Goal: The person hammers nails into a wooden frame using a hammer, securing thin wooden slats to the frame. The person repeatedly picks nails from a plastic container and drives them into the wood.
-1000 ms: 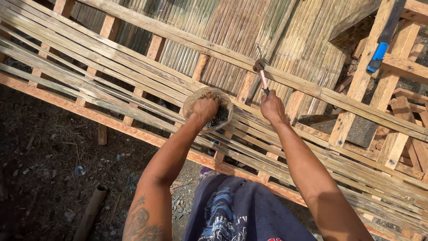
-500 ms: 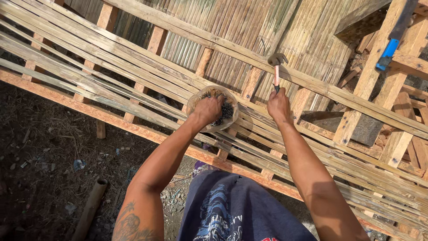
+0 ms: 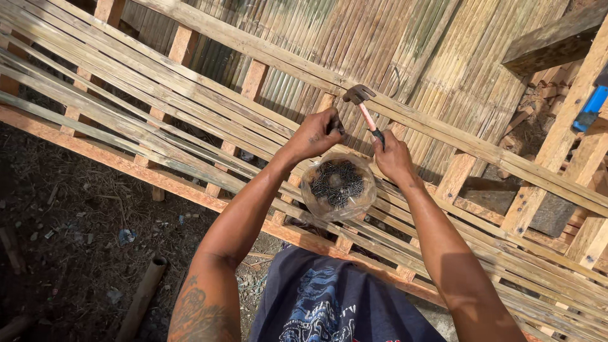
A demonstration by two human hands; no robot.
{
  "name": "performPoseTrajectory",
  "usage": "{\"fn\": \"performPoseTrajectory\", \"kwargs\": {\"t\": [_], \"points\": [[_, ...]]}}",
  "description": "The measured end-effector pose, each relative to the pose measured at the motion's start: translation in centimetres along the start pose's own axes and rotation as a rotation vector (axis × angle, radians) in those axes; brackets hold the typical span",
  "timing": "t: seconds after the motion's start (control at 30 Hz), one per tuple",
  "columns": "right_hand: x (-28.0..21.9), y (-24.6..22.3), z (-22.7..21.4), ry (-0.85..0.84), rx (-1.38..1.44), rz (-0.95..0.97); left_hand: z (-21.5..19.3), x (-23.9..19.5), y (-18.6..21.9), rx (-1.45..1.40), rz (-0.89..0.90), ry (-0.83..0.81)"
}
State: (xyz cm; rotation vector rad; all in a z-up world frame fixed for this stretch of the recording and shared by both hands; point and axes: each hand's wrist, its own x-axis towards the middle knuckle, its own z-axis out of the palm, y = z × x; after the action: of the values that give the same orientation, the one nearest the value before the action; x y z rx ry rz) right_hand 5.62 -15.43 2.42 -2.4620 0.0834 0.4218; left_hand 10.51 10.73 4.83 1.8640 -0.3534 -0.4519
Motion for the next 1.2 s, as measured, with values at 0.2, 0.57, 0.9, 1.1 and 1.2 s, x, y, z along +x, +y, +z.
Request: {"fn": "performPoseTrajectory", "kwargs": {"t": [0.2, 0.57, 0.9, 1.1, 1.2], "points": [[1.7, -0.1, 0.1, -0.018, -0.051, 0.023, -1.5, 5.6, -6.6, -0.014, -0.101, 0.378], [2.8, -0.7, -0.5, -0.146, -0.04, 0.092, -0.3, 8.4, -10.3, 0.077, 0.001, 0.499], [2.7, -3.3, -1.6, -0.047, 0.065, -0.146, -0.1, 9.4, -9.1, 0.549, 0.065, 0.422], [4.1, -4.7, -1.1, -0.115, -0.196, -0.124, 0.0, 9.4, -9.0, 0.54, 0.078, 0.444], [4.0, -4.6, -1.0, -0.072, -0.173, -0.141, 0.0, 9.2, -8.8, 0.533, 0.035, 0.421]]}}
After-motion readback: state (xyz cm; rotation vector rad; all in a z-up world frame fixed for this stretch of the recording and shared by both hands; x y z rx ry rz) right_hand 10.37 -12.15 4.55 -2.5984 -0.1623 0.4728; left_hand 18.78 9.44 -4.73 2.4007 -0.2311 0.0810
